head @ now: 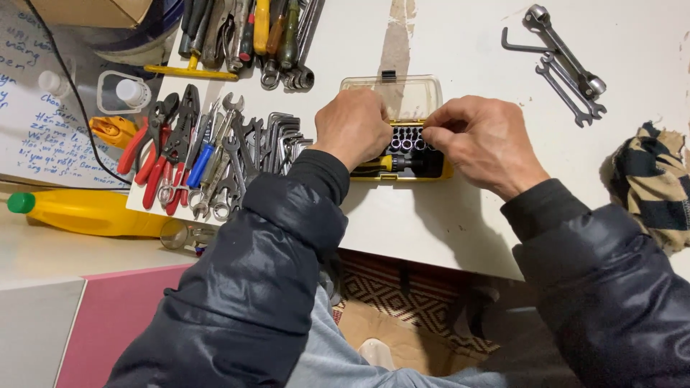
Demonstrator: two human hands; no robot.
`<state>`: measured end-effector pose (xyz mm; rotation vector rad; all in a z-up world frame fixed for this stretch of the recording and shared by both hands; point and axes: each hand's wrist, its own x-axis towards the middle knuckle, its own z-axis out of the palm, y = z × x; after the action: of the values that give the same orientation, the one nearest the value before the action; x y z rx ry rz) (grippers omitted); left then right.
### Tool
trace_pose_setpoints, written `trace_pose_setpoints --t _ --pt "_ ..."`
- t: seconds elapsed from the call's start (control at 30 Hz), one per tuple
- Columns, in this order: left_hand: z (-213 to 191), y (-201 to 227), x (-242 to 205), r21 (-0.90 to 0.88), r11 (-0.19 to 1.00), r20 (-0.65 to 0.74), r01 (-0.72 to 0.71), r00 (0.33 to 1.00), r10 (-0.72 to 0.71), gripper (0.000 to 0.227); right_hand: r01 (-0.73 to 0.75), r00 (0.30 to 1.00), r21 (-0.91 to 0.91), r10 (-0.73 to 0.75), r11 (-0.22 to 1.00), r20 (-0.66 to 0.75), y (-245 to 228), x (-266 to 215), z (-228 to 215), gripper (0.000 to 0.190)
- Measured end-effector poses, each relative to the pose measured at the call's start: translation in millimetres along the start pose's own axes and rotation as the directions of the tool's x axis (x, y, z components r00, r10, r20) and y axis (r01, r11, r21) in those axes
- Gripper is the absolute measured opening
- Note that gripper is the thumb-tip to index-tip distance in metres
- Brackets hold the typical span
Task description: The person is organizing and inspecting various screwdriver bits in a yellow plastic storage case on a workbench surrounded by other tools.
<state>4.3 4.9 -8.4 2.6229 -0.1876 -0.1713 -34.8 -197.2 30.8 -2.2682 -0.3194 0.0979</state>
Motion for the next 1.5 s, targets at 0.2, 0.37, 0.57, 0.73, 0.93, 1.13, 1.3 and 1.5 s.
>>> trace_pose_setpoints --t 0.2,0.37,0.57,0.73,0.93,1.13,1.3,1.5 --pt "-14.0 -7.5 3.5 -0.034 0.999 -0.076 -0.021 0.997 0.018 0.017 0.043 0.999 -0.052 -0.043 0.998 -0.008 7.9 9.5 14.4 0.009" --pt "-17.3 -9.6 -4.4 -0.039 0.999 -0.090 0.017 0.996 -0.020 0.018 0.071 0.997 -0.065 -0.072 0.995 -0.006 7.1 16.4 24.9 0.009" --pt "-14.6 -14.6 -5.5 -0.046 0.998 -0.097 0.031 0.995 -0.036 0.014 0.088 0.996 -0.097 -0.090 0.991 -0.013 9.9 20.2 32.5 0.010" --pt "-12.2 -18.7 -2.7 -0.047 0.999 -0.111 0.024 0.993 -0.029 0.012 0.119 0.992 -0.129 -0.124 0.984 -0.030 19.4 23.0 40.8 0.008" --pt "-12.2 -21.0 -2.5 -0.059 0.998 -0.115 0.022 0.993 -0.029 0.013 0.161 0.985 -0.155 -0.168 0.975 -0.031 26.5 23.1 41.9 0.007" --pt "-11.4 -22.5 -1.9 -0.062 0.998 -0.110 0.018 0.994 -0.025 0.013 0.221 0.973 -0.216 -0.231 0.951 -0.023 15.3 16.4 43.6 0.007" --pt "-11.0 -23.3 -2.4 -0.058 0.998 -0.088 0.020 0.996 -0.025 0.016 0.186 0.977 -0.289 -0.208 0.939 -0.047 26.6 20.3 45.5 0.006" --pt "-15.9 -22.1 -5.6 -0.066 0.998 -0.067 0.013 0.998 -0.018 0.017 0.262 0.954 -0.322 -0.295 0.910 -0.056 27.1 17.7 50.1 0.008"
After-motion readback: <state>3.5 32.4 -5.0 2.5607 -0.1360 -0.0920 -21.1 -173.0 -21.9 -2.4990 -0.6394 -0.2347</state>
